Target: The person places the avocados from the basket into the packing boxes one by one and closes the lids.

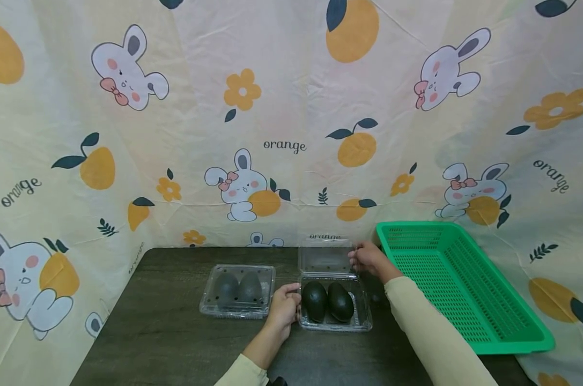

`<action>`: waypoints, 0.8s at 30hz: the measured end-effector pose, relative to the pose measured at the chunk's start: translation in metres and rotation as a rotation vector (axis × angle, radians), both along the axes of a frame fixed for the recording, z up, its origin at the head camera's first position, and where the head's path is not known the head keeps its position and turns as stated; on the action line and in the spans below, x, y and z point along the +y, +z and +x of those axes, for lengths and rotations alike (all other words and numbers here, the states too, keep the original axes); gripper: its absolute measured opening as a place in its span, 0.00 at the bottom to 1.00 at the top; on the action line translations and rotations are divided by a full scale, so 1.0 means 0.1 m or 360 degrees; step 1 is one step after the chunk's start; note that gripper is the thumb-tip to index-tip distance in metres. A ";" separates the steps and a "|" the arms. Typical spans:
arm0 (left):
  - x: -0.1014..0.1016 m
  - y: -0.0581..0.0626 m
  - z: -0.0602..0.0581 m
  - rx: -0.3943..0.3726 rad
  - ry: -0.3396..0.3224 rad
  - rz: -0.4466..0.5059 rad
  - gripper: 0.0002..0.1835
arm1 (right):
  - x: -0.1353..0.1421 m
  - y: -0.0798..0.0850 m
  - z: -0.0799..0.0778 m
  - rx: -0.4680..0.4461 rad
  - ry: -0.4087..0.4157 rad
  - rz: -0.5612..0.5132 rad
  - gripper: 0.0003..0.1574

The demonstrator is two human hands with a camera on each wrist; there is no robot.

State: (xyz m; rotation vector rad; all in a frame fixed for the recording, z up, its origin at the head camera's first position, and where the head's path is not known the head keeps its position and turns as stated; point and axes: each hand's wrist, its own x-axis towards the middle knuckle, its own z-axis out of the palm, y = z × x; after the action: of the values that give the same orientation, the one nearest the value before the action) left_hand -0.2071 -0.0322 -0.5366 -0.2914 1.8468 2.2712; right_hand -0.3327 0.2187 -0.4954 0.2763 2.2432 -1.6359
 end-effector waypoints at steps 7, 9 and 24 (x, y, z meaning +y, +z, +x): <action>0.00 -0.01 -0.01 -0.0008 0.0003 0.0003 0.23 | 0.00 0.10 0.06 0.0168 -0.0037 0.0055 0.27; 0.01 -0.01 -0.01 -0.0008 0.0008 0.0004 0.23 | -0.01 0.14 0.08 0.0197 -0.0054 0.0087 0.27; 0.01 -0.01 -0.01 -0.0027 0.0031 0.0014 0.23 | 0.07 0.36 0.27 0.0430 -0.0071 0.0008 0.34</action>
State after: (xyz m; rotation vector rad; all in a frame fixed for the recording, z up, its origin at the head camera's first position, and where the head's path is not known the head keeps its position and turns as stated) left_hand -0.2081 -0.0308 -0.5372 -0.3275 1.8335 2.2814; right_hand -0.3061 0.2254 -0.4598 0.1118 2.4525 -1.7832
